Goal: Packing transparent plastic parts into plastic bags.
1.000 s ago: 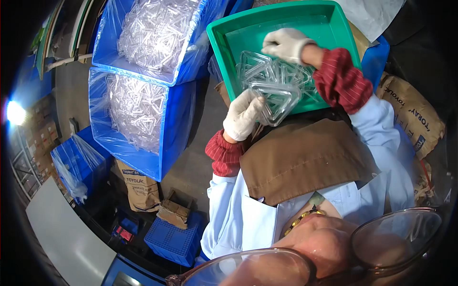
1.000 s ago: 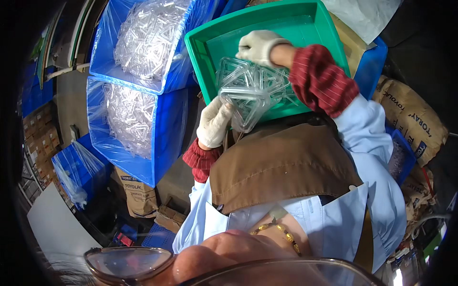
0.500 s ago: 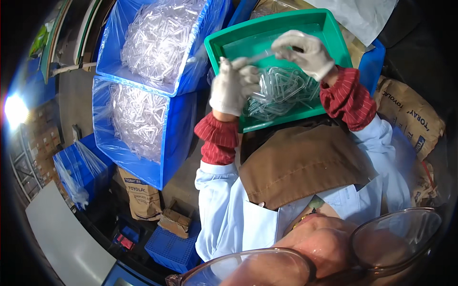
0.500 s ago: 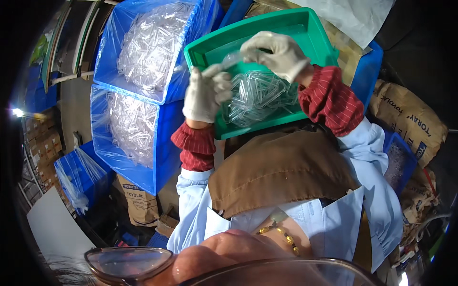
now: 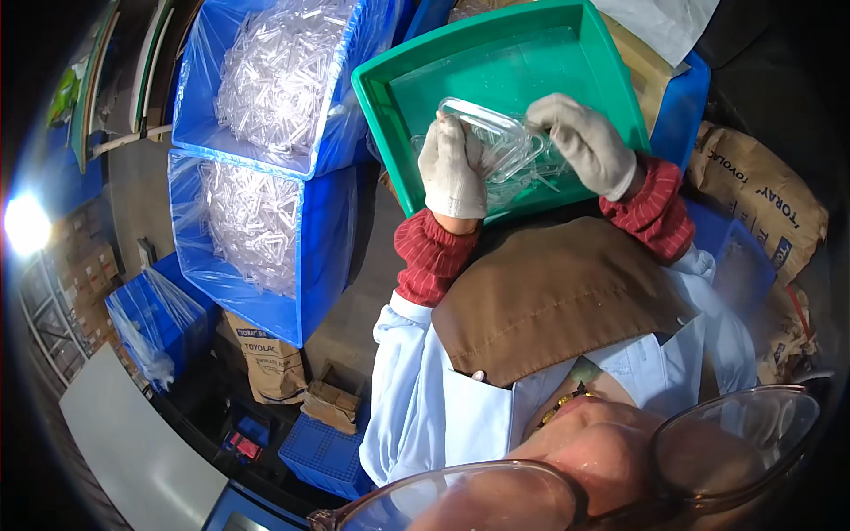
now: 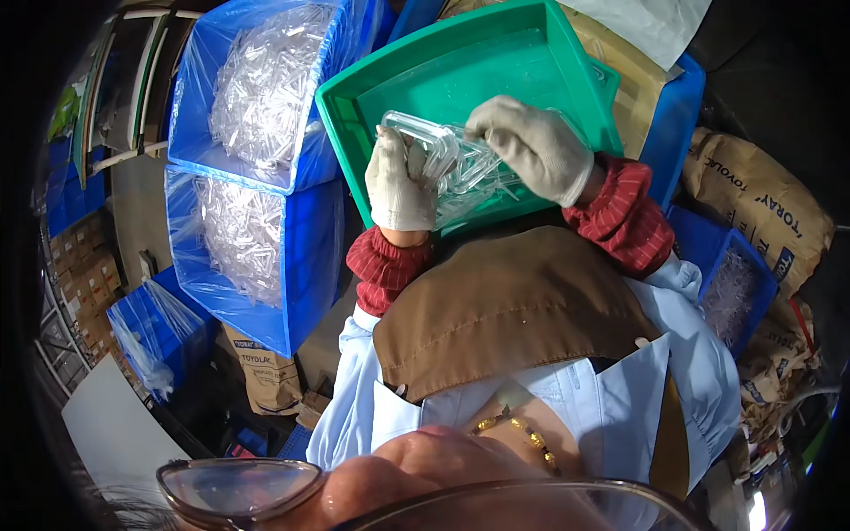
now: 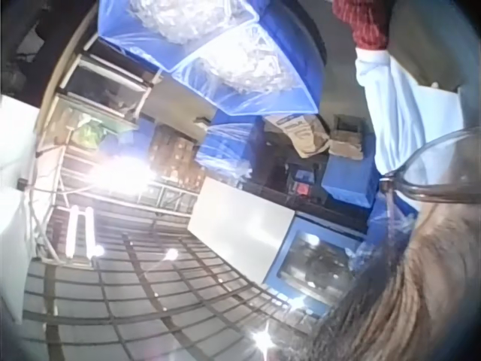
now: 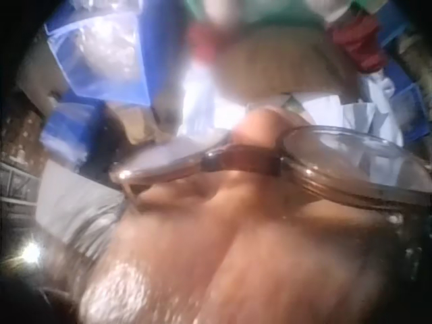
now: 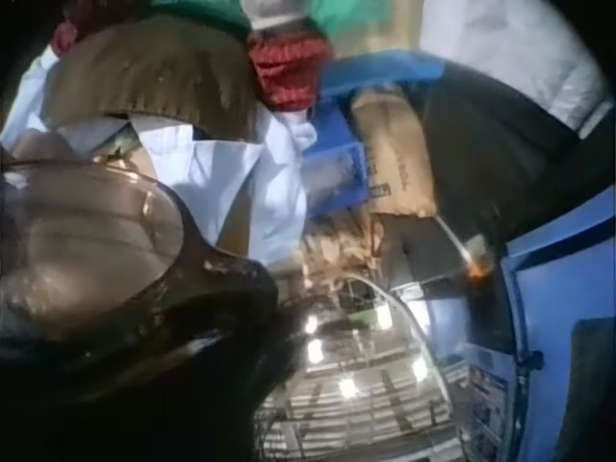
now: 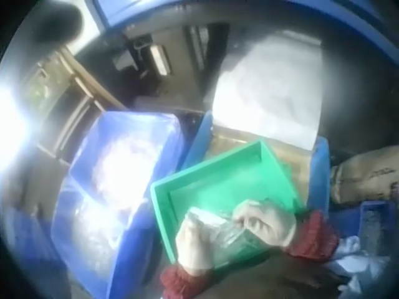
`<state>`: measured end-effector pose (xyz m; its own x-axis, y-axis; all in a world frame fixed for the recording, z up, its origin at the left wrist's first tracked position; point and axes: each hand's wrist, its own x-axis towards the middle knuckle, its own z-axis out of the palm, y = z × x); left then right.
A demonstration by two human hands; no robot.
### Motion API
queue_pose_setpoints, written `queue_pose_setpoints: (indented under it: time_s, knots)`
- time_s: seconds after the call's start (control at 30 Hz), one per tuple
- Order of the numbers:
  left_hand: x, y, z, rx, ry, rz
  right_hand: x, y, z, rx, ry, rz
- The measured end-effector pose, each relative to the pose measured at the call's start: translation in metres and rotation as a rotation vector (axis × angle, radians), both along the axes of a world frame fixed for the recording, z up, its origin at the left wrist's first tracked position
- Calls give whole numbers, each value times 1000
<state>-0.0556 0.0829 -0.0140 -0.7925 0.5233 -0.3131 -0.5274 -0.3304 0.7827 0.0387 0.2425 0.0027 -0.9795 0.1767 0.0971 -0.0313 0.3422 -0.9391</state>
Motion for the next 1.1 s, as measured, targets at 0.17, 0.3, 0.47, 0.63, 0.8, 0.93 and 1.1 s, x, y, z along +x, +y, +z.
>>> queue_pose_setpoints:
  time_s: [0.17, 0.3, 0.47, 0.63, 0.8, 0.93, 1.1]
  knots:
    - [3, 3, -1, -76, 104, -9, 0, -4, -6, 98, 261, 39]
    - [3, 2, -5, -48, 2, -36, -3, -2, -5, 127, 253, 101]
    - [3, 2, -7, -96, 22, -31, -1, -4, -7, 109, 239, 96]
    - [-2, -9, -8, -174, 93, -107, -1, -9, -13, 119, 263, 82]
    - [30, -14, -8, -258, 517, -471, -8, -12, -25, 145, 190, -30]
    - [14, -15, -9, -154, 180, -380, -25, 8, -17, -93, 94, -16]
    - [5, -13, -17, -83, -57, -227, -17, 4, 2, -207, 45, 223]
